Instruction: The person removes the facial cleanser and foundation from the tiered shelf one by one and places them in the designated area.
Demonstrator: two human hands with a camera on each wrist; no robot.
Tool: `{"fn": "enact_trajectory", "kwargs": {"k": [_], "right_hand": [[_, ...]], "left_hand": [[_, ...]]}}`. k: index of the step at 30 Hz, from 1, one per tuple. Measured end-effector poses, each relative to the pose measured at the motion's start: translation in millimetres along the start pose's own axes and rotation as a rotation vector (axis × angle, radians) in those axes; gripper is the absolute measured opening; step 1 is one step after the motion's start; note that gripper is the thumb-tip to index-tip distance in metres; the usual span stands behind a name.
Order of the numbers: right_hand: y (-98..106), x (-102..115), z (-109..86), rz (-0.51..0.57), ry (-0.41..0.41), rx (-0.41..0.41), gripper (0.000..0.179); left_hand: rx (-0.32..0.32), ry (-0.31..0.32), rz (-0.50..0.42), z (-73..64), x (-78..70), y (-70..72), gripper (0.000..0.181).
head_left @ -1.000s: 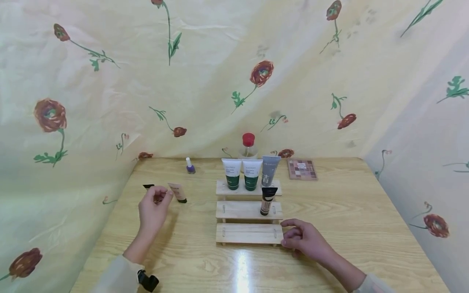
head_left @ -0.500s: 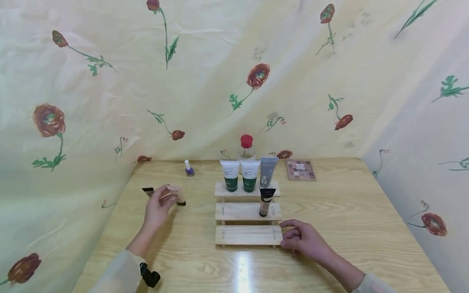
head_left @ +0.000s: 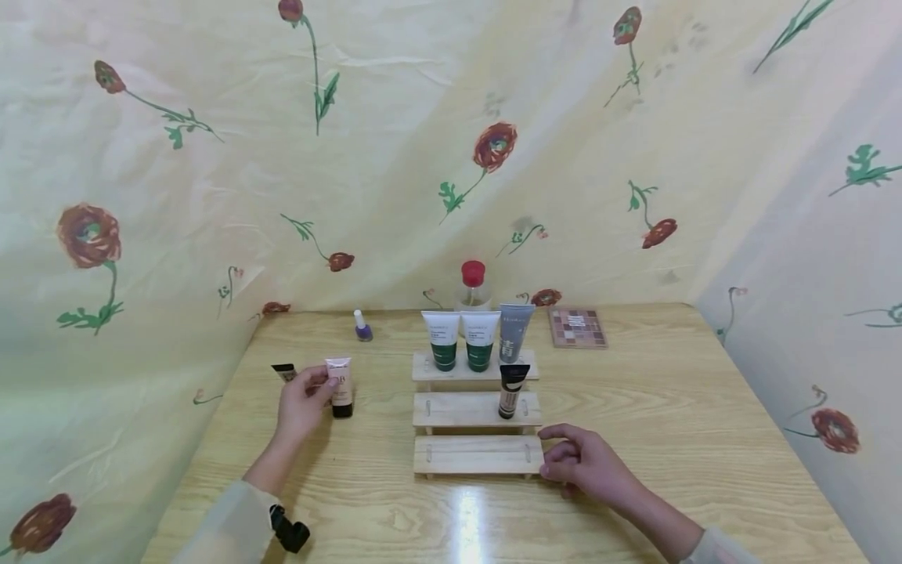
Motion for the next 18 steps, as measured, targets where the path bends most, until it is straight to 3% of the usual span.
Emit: {"fn": "enact_trajectory", "kwargs": {"k": [14, 18], "right_hand": [[-1.2, -0.2, -1.9, 0.000, 0.004, -0.002, 0.061], [-0.6, -0.2, -2.4, -0.010, 0.001, -0.005, 0.061]], "left_hand": [[-0.072, 0.041, 0.276, 3.0, 11.4, -5.8, 0.028], [-0.048, 0.028, 0.320, 3.9, 10.9, -7.7, 0.030]]}}
Point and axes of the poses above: each hand's wrist, its own z-axis towards the middle knuckle, its own y-axis out of the back of the hand, x = y × z, the point moved 5 cm from there along z, towards the middle knuckle, and after that the axes turned 1 degree about z, right-handed, at the moved point
